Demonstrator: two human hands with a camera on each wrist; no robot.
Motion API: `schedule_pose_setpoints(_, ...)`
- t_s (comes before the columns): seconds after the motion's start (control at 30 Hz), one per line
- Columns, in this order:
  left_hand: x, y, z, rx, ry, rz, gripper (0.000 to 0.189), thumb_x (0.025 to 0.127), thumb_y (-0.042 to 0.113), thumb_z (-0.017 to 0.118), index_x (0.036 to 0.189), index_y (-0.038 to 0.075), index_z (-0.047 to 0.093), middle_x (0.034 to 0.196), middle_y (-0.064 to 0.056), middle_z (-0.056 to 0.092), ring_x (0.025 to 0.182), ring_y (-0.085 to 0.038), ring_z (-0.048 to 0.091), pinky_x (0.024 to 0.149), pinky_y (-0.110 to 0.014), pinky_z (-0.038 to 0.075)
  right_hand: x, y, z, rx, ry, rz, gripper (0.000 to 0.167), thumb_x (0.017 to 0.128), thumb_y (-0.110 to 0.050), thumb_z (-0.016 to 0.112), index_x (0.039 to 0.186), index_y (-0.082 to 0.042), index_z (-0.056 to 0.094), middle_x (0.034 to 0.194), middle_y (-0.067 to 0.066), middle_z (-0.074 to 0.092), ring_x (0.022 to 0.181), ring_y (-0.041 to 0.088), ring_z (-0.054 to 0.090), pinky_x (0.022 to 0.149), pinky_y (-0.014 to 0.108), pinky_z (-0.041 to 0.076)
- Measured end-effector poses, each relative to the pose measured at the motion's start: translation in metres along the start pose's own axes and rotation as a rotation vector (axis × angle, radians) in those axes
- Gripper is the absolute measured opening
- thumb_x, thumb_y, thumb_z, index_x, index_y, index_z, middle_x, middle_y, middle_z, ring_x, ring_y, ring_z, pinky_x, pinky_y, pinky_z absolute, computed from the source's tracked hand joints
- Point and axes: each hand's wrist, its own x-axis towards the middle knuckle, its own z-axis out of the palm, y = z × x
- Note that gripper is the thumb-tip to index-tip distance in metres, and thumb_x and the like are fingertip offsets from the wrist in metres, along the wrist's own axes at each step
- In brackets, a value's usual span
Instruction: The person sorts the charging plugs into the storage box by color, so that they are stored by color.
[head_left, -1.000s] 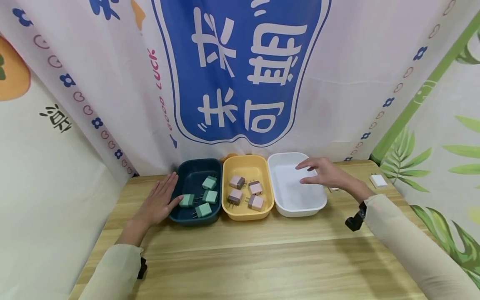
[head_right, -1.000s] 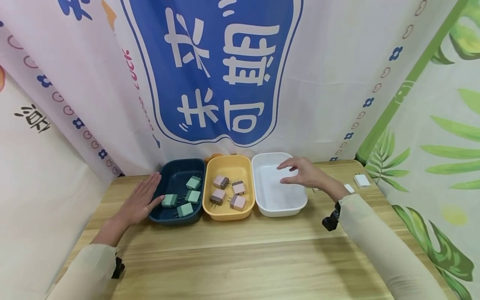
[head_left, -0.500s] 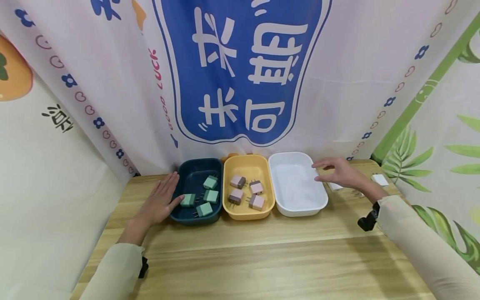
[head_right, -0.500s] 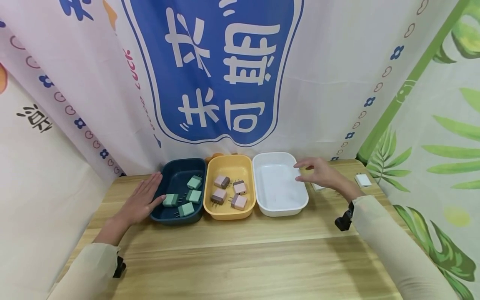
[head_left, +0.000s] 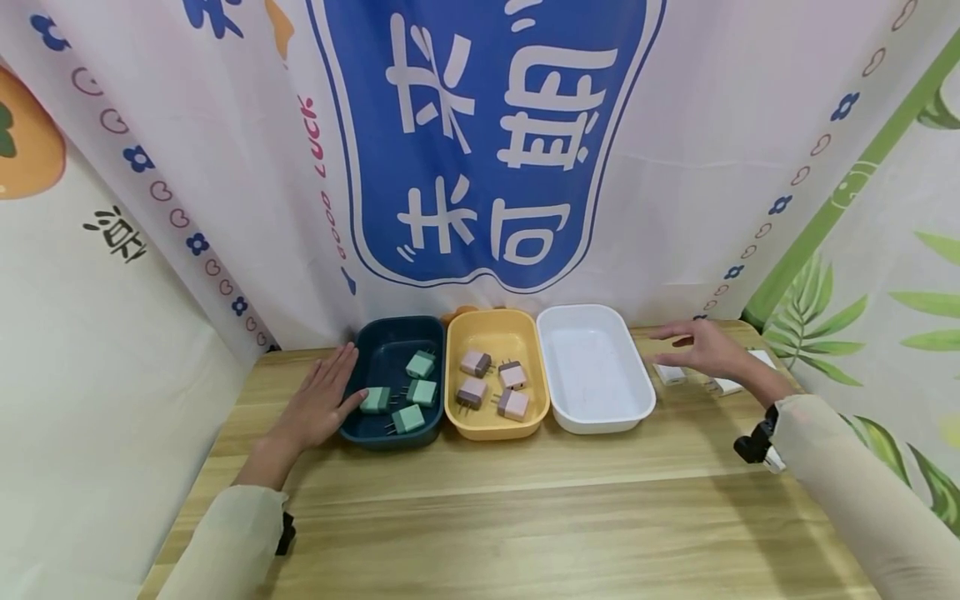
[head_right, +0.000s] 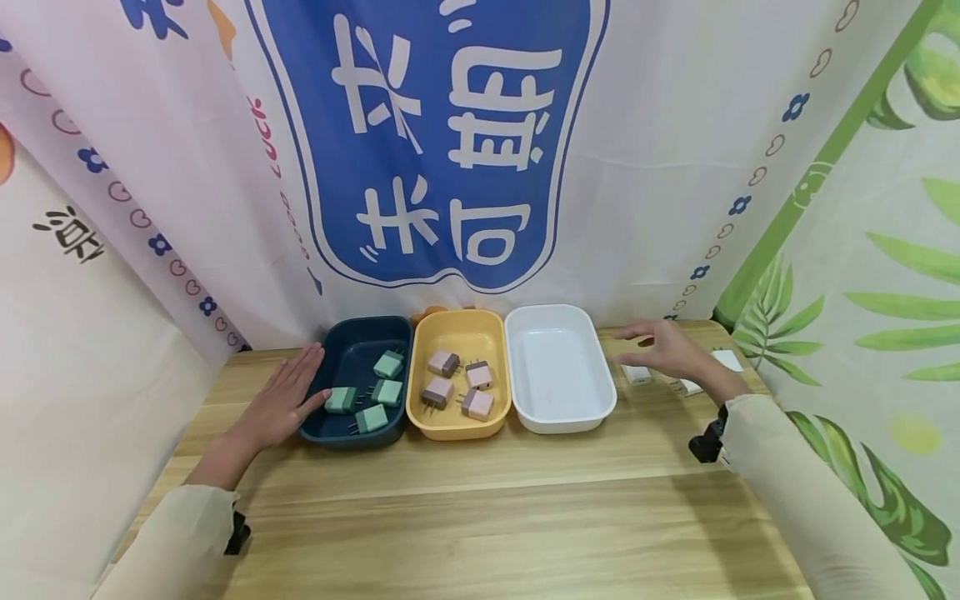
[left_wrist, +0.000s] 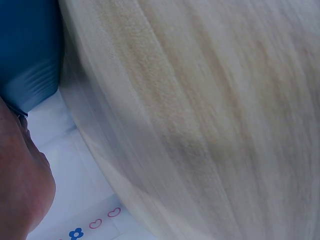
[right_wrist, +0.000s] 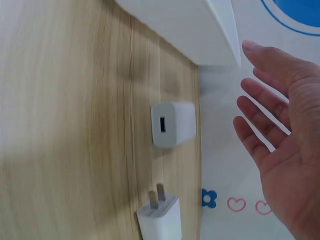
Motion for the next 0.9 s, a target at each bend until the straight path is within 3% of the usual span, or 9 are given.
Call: schedule_pose_setpoints(0.9,-0.001,-0.001,0.000,0.026,0.000,-0.004,0.080,0.113,0.051,0.037,0.169,0.001,0.009,0.178,-0.019,0.005,0.163,-0.041,0.006,0.130,-0.063,0.004,-0.009,0.033,0.001,-0.047,-0.111,0.104,0.049,0.084,-0.016,0.091,0.126,0.002,0.074,0.130,0.026,0.071,0.120,0.048,0.065,0.101,0.066,0.053)
